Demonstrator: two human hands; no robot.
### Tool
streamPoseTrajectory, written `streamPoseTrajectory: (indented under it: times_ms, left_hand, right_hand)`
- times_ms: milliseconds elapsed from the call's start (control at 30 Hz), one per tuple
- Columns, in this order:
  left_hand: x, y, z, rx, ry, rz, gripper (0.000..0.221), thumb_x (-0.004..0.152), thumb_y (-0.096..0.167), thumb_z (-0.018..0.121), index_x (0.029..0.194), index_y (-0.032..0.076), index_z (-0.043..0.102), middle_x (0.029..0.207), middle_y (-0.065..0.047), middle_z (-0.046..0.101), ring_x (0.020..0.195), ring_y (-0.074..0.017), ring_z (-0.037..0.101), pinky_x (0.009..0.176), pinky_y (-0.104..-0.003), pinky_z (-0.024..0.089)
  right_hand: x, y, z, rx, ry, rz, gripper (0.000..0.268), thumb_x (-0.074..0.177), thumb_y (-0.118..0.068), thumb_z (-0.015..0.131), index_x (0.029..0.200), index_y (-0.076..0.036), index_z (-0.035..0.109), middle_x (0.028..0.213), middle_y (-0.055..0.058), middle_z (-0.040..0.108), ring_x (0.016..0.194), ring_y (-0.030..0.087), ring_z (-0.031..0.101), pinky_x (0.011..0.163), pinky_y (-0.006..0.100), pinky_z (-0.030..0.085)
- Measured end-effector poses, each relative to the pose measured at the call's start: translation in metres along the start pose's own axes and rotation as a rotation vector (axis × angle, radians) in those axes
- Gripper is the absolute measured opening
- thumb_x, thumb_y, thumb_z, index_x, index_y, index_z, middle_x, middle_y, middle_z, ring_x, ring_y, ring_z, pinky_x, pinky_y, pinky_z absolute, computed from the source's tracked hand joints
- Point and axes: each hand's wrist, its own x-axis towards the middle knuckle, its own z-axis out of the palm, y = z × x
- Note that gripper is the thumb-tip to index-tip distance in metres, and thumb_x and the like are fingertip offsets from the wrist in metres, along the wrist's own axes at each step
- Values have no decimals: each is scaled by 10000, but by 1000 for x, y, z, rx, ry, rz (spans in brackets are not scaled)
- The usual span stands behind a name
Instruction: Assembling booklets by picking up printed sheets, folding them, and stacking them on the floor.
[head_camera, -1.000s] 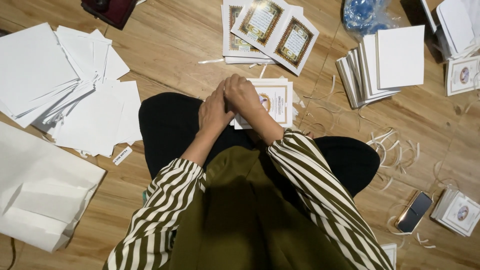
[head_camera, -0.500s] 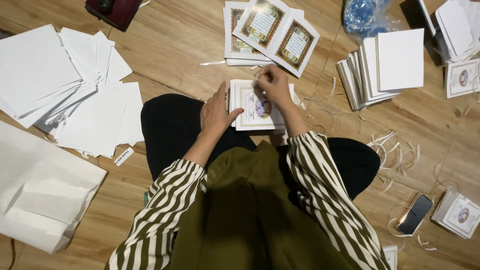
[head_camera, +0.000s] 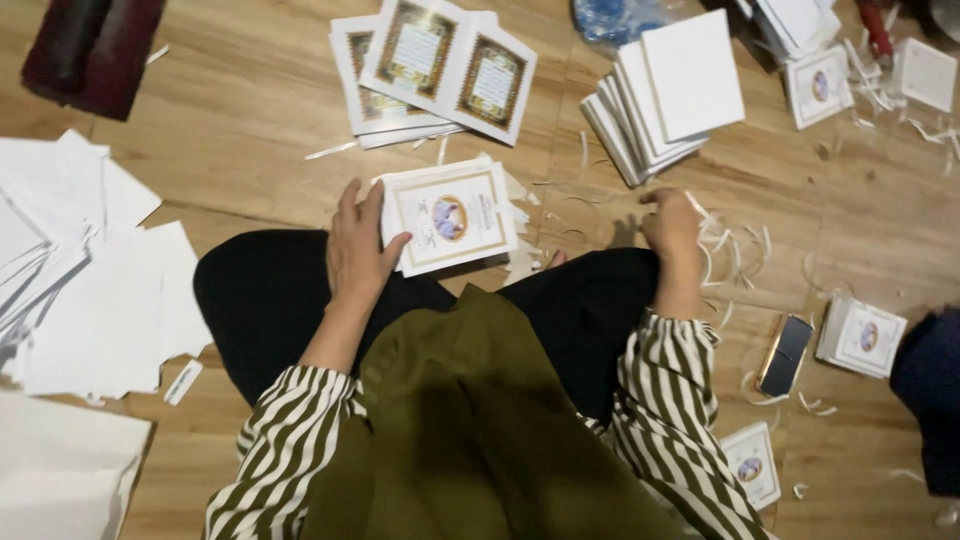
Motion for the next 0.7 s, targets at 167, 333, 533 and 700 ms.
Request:
streamPoseTrajectory:
  times_ms: [167, 333, 533, 700]
  left_hand:
    - [-2, 5, 0, 56, 34, 59, 591, 782, 282, 690, 1276, 64, 451, 1343, -180, 286, 1126, -371, 436, 883, -459, 420]
    - [2, 2, 6, 63, 69, 35, 624, 775, 293, 701, 1279, 53, 423, 1346, -172, 266, 1132, -359, 426, 899, -464, 409]
    - [3, 3, 4, 55, 65, 15, 622, 756, 312, 706, 1257, 56, 442, 1325, -173, 317, 1109, -359, 450, 874, -461, 422]
    - [8, -3, 7, 32, 40, -7, 640, 742, 307, 709, 1265, 65, 431, 1327, -166, 316, 1120, -359, 440, 877, -468, 418]
  right_hand:
    - [-2, -37, 28, -489, 11, -49, 183, 750, -165, 550, 880, -169, 677, 783, 86, 647, 766, 292, 644, 681, 405, 493]
    - [29, -76, 88, -247, -127, -310, 359, 718, -281, 642, 1030, -105, 619, 927, 120, 651, 817, 295, 648, 694, 445, 507]
    - [37, -130, 141, -470, -298, -571, 638, 782, -325, 672, 1302, -90, 387, 1308, 185, 385, 1185, 350, 431, 891, 457, 449]
    - [52, -171, 160, -765, -247, -749, 833, 726, -372, 738, 1364, -68, 296, 1361, 215, 295, 1235, 371, 346, 948, 449, 414]
